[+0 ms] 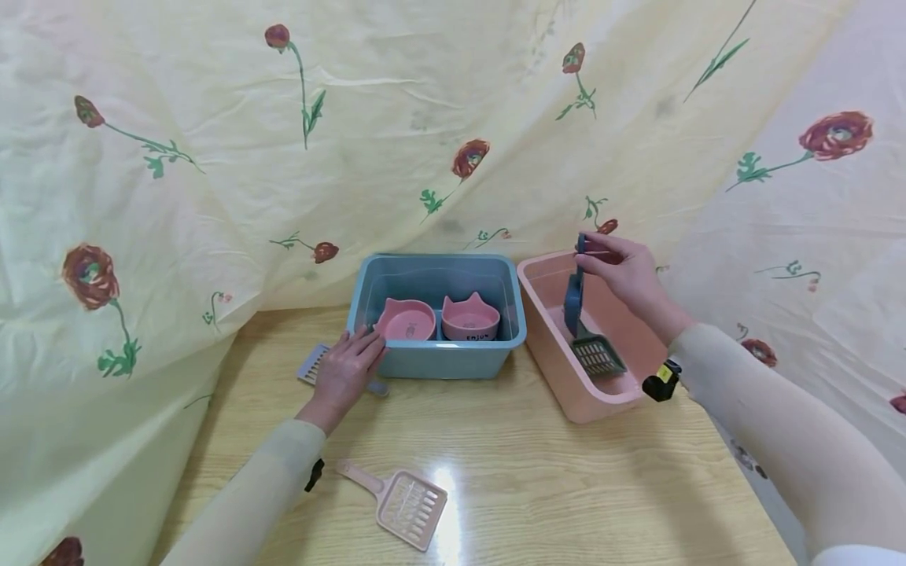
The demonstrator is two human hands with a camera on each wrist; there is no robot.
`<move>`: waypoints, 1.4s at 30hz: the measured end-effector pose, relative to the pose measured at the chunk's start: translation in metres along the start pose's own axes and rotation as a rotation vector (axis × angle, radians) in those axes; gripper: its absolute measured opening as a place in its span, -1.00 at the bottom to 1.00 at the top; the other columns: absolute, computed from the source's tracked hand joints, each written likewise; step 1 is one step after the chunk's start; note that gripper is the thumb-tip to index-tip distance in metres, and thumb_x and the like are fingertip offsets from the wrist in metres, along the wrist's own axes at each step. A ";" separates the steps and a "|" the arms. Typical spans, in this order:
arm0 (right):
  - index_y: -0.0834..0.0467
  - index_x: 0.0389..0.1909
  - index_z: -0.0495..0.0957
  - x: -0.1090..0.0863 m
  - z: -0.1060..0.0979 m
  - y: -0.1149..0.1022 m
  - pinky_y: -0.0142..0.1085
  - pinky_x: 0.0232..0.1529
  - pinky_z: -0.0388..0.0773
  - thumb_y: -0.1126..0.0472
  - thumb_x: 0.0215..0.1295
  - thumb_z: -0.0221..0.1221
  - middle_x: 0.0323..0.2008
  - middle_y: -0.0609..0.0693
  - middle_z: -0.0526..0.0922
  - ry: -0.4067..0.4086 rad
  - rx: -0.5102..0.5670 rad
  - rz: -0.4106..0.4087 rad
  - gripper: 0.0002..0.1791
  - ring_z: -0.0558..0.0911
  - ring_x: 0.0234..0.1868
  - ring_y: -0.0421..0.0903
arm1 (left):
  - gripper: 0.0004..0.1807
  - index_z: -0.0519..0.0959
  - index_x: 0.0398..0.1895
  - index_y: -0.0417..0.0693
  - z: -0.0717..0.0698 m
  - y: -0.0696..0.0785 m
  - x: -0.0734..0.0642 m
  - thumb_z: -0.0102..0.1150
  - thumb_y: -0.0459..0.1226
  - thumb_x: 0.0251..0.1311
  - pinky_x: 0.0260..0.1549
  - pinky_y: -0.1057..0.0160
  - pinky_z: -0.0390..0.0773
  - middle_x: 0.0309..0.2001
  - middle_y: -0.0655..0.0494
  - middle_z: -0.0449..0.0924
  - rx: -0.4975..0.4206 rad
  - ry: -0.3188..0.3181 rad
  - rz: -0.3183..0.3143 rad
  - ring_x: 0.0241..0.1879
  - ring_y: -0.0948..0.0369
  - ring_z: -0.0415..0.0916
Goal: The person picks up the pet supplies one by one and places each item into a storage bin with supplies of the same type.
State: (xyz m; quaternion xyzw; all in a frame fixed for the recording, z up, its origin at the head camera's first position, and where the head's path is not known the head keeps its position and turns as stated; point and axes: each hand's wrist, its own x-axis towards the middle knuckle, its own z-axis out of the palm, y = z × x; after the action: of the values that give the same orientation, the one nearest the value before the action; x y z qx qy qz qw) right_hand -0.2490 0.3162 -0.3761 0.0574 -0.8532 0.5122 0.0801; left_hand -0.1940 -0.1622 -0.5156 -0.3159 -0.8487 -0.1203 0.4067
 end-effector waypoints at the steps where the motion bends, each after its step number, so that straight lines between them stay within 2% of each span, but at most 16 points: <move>1: 0.09 0.51 0.50 0.002 -0.002 0.007 -0.53 -0.02 0.68 0.07 0.50 0.34 0.14 0.06 0.75 -0.002 -0.018 0.026 -0.39 0.71 -0.07 -0.43 | -0.63 0.78 -0.05 -0.21 0.000 0.000 0.000 0.66 -0.31 0.06 -0.06 -0.25 0.74 -0.07 -0.18 0.82 -0.003 0.003 0.000 -0.03 -0.16 0.79; 5: 0.09 0.57 0.42 0.008 -0.008 0.032 -0.43 0.03 0.71 0.01 0.53 0.31 0.28 0.26 0.65 -0.015 -0.109 0.118 -0.33 0.72 0.00 -0.33 | -0.63 0.78 -0.06 -0.22 0.002 0.000 -0.001 0.66 -0.32 0.05 -0.08 -0.25 0.75 -0.06 -0.18 0.82 -0.007 0.012 0.007 -0.05 -0.17 0.80; 9: 0.11 0.59 0.38 0.009 -0.012 0.052 -0.21 0.11 0.72 0.00 0.55 0.28 0.31 0.30 0.61 -0.042 -0.204 0.173 -0.31 0.72 0.17 0.02 | -0.63 0.78 -0.06 -0.22 0.002 0.001 -0.001 0.65 -0.31 0.07 -0.08 -0.26 0.75 -0.05 -0.18 0.81 -0.006 0.006 0.007 -0.04 -0.17 0.79; 12: 0.18 0.55 0.42 0.011 -0.012 0.065 -0.08 0.10 0.72 0.00 0.55 0.28 0.30 0.33 0.60 -0.073 -0.249 0.204 -0.33 0.70 0.19 0.20 | -0.63 0.79 -0.04 -0.21 0.000 0.001 0.000 0.65 -0.30 0.08 -0.06 -0.26 0.74 -0.04 -0.18 0.81 0.003 -0.012 -0.001 -0.03 -0.17 0.79; 17: 0.34 0.48 0.44 0.014 -0.010 0.083 -0.03 0.07 0.75 -0.01 0.53 0.32 0.31 0.43 0.57 -0.164 -0.265 0.237 -0.31 0.72 0.15 0.31 | -0.58 0.79 -0.03 -0.20 -0.002 0.002 -0.001 0.69 -0.30 0.01 -0.05 -0.24 0.73 -0.02 -0.17 0.81 0.012 -0.035 -0.015 -0.01 -0.17 0.79; 23: 0.34 0.59 0.26 0.012 -0.011 0.084 0.05 0.18 0.70 -0.06 0.50 0.34 0.40 0.45 0.48 -0.294 -0.282 0.260 -0.13 0.62 0.30 0.35 | -0.60 0.79 -0.03 -0.21 -0.002 0.003 -0.001 0.67 -0.31 0.04 -0.04 -0.24 0.73 -0.02 -0.18 0.81 0.003 -0.044 -0.013 -0.02 -0.17 0.79; 27: 0.36 0.56 0.31 0.004 -0.018 0.069 0.18 0.29 0.61 -0.11 0.51 0.32 0.43 0.43 0.46 -0.351 -0.407 0.181 -0.15 0.57 0.35 0.37 | -0.64 0.80 -0.04 -0.21 -0.004 0.002 0.000 0.65 -0.30 0.09 -0.03 -0.25 0.73 -0.02 -0.18 0.81 -0.007 -0.049 -0.009 -0.01 -0.17 0.78; 32: 0.39 0.46 0.44 -0.023 -0.029 0.044 0.28 0.30 0.55 -0.05 0.51 0.33 0.35 0.41 0.55 -0.430 -0.580 -0.012 -0.26 0.59 0.32 0.40 | -0.63 0.79 -0.05 -0.23 -0.005 0.001 0.003 0.66 -0.31 0.07 -0.07 -0.26 0.74 -0.04 -0.20 0.81 -0.026 -0.057 0.008 -0.03 -0.19 0.79; 35: 0.36 0.44 0.48 -0.044 -0.035 0.033 0.27 0.22 0.61 -0.02 0.48 0.37 0.34 0.37 0.58 -0.463 -0.660 -0.121 -0.28 0.67 0.22 0.35 | -0.60 0.79 -0.04 -0.24 -0.007 -0.001 0.004 0.67 -0.31 0.05 -0.07 -0.26 0.74 -0.04 -0.20 0.81 -0.034 -0.085 0.019 -0.03 -0.18 0.79; 38: 0.35 0.45 0.48 -0.062 -0.042 0.030 0.27 0.17 0.63 -0.02 0.45 0.39 0.33 0.39 0.59 -0.451 -0.731 -0.163 -0.27 0.69 0.18 0.36 | -0.57 0.78 0.00 -0.23 -0.012 -0.004 0.006 0.66 -0.29 0.06 -0.04 -0.26 0.73 -0.01 -0.19 0.81 -0.058 -0.140 0.025 0.01 -0.17 0.78; 42: 0.38 0.41 0.51 -0.083 -0.056 0.036 0.30 0.14 0.64 0.03 0.42 0.42 0.27 0.44 0.61 -0.388 -0.781 -0.195 -0.29 0.67 0.18 0.42 | -0.55 0.76 0.05 -0.22 -0.020 -0.009 0.010 0.64 -0.24 0.11 0.01 -0.24 0.72 0.03 -0.17 0.80 -0.101 -0.214 0.046 0.06 -0.15 0.76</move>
State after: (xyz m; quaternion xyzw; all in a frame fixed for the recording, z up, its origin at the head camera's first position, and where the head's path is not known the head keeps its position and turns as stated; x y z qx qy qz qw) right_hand -0.1699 0.3838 -0.3979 0.1979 -0.9725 0.1213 -0.0179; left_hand -0.1926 -0.1742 -0.4946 -0.3666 -0.8726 -0.1192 0.2998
